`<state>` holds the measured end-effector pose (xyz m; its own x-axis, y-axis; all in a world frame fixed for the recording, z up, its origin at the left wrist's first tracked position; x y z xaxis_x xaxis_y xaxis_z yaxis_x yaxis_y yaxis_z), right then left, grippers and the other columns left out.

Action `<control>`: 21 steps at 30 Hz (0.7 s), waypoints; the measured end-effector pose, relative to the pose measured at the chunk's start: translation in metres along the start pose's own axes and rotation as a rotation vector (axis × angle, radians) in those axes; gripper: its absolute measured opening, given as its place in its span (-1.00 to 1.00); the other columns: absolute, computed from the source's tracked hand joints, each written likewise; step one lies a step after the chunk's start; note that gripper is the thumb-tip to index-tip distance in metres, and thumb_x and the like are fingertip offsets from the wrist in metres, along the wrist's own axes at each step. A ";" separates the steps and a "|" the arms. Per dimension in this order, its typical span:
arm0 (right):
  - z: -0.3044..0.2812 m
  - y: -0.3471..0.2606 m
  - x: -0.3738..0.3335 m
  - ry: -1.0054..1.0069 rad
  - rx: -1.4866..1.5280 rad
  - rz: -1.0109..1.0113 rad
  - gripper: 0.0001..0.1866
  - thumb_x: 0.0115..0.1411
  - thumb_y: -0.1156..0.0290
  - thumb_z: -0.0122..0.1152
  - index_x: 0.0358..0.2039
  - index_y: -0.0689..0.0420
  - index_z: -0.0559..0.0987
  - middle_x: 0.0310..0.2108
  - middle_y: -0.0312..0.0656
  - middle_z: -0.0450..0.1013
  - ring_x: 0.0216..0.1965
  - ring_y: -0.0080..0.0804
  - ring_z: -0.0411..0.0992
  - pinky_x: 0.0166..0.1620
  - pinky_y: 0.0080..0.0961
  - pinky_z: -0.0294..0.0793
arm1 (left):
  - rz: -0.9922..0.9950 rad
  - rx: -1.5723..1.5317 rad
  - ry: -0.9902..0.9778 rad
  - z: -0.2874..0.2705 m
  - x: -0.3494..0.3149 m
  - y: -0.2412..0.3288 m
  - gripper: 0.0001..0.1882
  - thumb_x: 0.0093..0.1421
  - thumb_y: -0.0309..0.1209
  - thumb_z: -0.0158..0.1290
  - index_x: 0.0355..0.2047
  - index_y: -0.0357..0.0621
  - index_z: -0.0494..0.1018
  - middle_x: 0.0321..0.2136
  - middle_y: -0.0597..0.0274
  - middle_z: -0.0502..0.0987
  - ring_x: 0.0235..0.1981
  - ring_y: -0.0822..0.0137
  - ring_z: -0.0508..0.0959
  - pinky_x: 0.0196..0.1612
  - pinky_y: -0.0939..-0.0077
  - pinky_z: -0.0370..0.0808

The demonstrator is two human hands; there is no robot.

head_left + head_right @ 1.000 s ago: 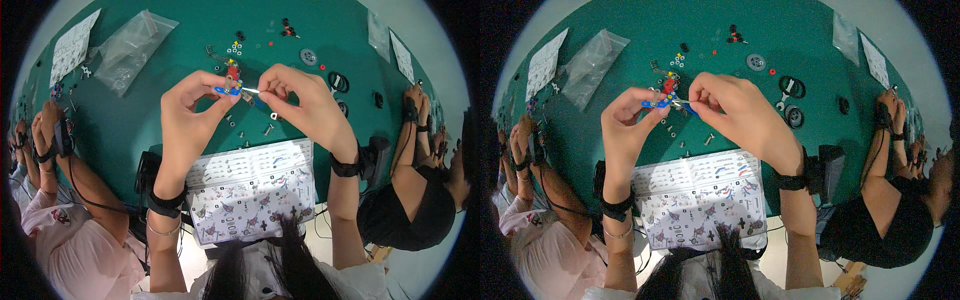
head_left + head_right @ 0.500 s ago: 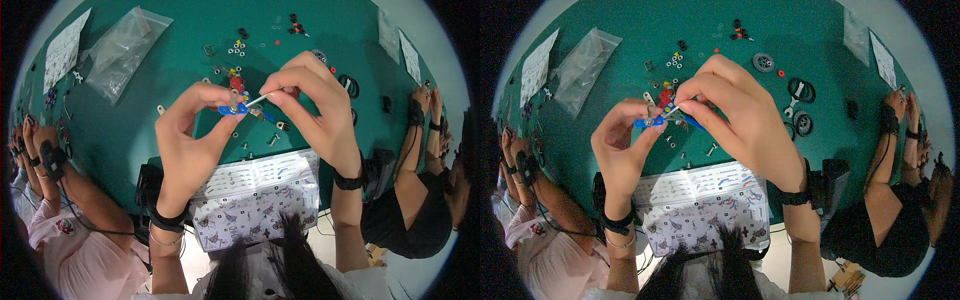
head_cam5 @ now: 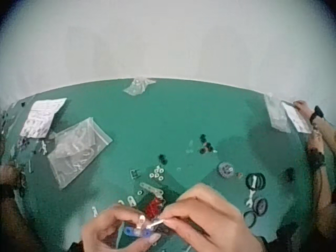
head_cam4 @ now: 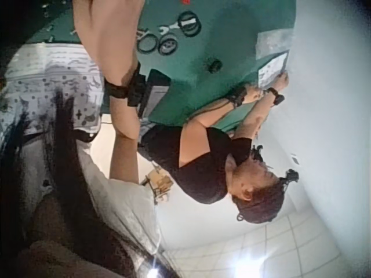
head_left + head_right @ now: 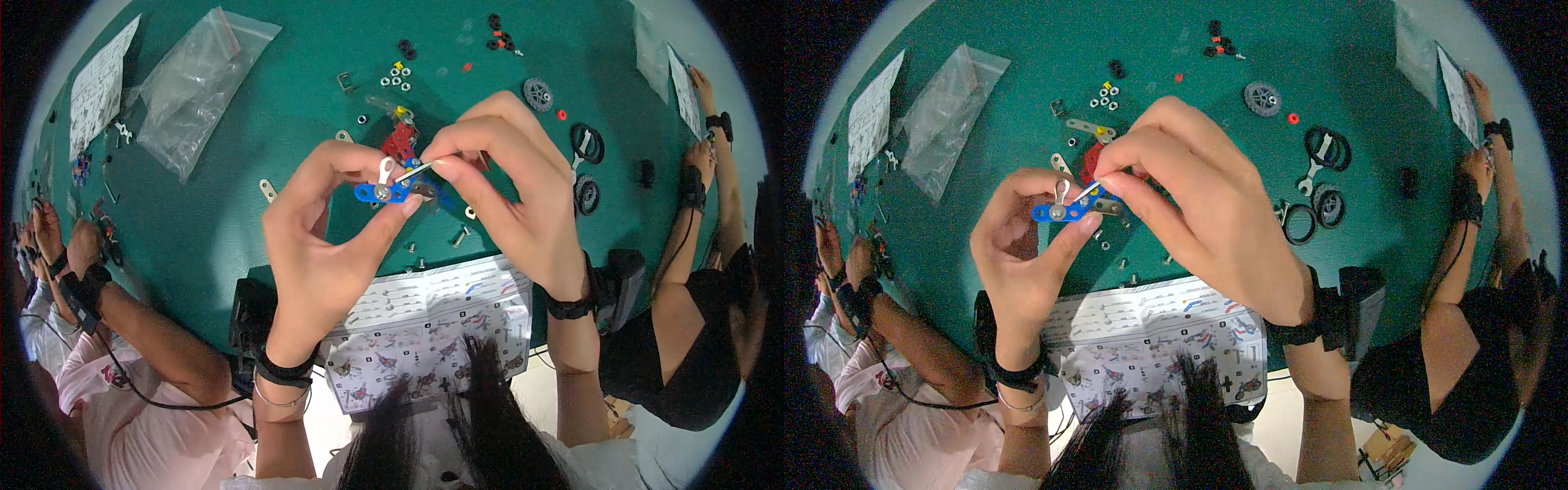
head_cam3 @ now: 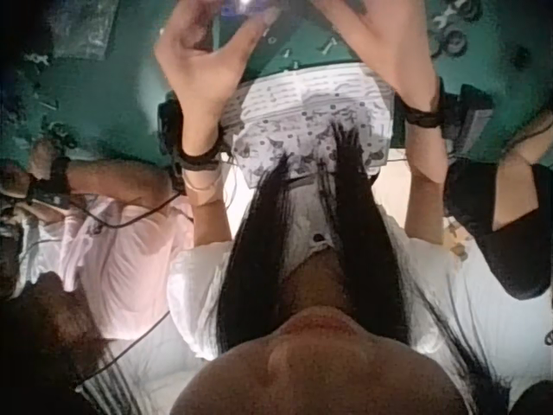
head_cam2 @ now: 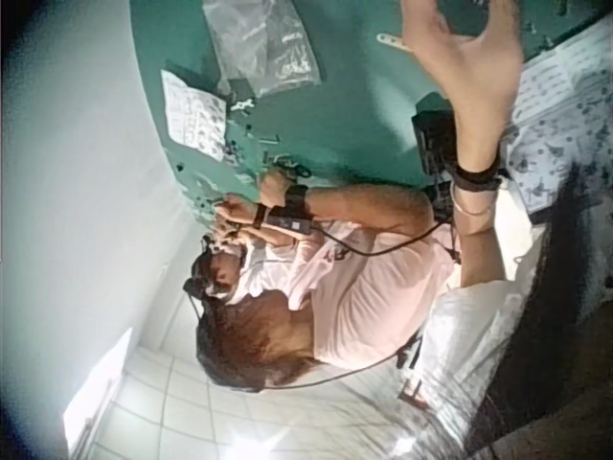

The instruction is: The person assembles a toy motorcycle by picking up a blue metal plate and a red metal plate, then inserting a screw through them. They thread a nut onto the screw, tighten it by hand, and insert a white plastic rod into the assembly.

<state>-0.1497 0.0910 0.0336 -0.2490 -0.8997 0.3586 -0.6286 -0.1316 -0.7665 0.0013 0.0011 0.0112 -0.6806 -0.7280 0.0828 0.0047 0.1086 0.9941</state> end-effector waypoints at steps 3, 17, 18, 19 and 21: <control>0.007 -0.001 0.000 0.000 0.003 -0.007 -0.87 0.11 0.64 0.28 -0.29 0.25 0.59 -0.35 -0.19 0.42 -0.39 -0.47 0.38 -0.32 -0.60 0.37 | 0.007 0.020 0.010 -0.001 -0.002 -0.004 -0.73 0.02 -0.68 0.25 -0.27 -0.28 0.47 -0.35 0.26 0.51 -0.28 0.47 0.50 -0.11 0.59 0.43; 0.003 -0.001 -0.002 0.055 -0.103 -0.056 -0.82 0.05 0.67 0.32 -0.30 0.23 0.61 -0.37 -0.19 0.41 -0.40 -0.45 0.39 -0.35 -0.58 0.37 | 0.021 -0.044 0.040 -0.005 -0.003 -0.005 -0.78 0.06 -0.72 0.22 -0.30 -0.29 0.46 -0.17 0.14 0.53 -0.13 0.41 0.52 -0.02 0.56 0.42; 0.003 -0.002 -0.002 0.069 -0.112 -0.056 -0.81 0.02 0.67 0.34 -0.31 0.22 0.61 -0.39 -0.20 0.41 -0.40 -0.43 0.39 -0.35 -0.57 0.37 | 0.020 -0.044 0.040 -0.005 -0.003 -0.004 -0.78 0.06 -0.72 0.22 -0.30 -0.29 0.46 -0.17 0.14 0.53 -0.13 0.41 0.52 -0.02 0.56 0.42; 0.002 -0.002 -0.002 0.069 -0.113 -0.056 -0.81 0.02 0.67 0.34 -0.31 0.22 0.61 -0.39 -0.20 0.41 -0.40 -0.43 0.39 -0.35 -0.57 0.37 | 0.008 -0.026 0.065 -0.005 -0.003 -0.003 -0.79 0.03 -0.71 0.24 -0.32 -0.31 0.50 -0.21 0.13 0.55 -0.16 0.38 0.53 -0.04 0.53 0.44; -0.001 -0.005 0.000 0.074 -0.213 -0.156 -0.80 -0.03 0.64 0.39 -0.33 0.22 0.62 -0.41 -0.20 0.40 -0.41 -0.36 0.39 -0.35 -0.53 0.37 | -0.005 -0.008 0.089 -0.005 -0.002 -0.003 -0.80 0.01 -0.71 0.26 -0.34 -0.33 0.53 -0.26 0.13 0.56 -0.19 0.35 0.54 -0.06 0.51 0.46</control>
<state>-0.1470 0.0923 0.0375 -0.1851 -0.8416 0.5073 -0.8021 -0.1689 -0.5728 0.0064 -0.0009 0.0081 -0.6127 -0.7859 0.0839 0.0080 0.1000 0.9950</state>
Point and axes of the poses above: each hand's wrist, its own x-axis towards the middle knuckle, its own z-axis out of the palm, y = z × x, the point moved 3 cm from there along x, towards the middle knuckle
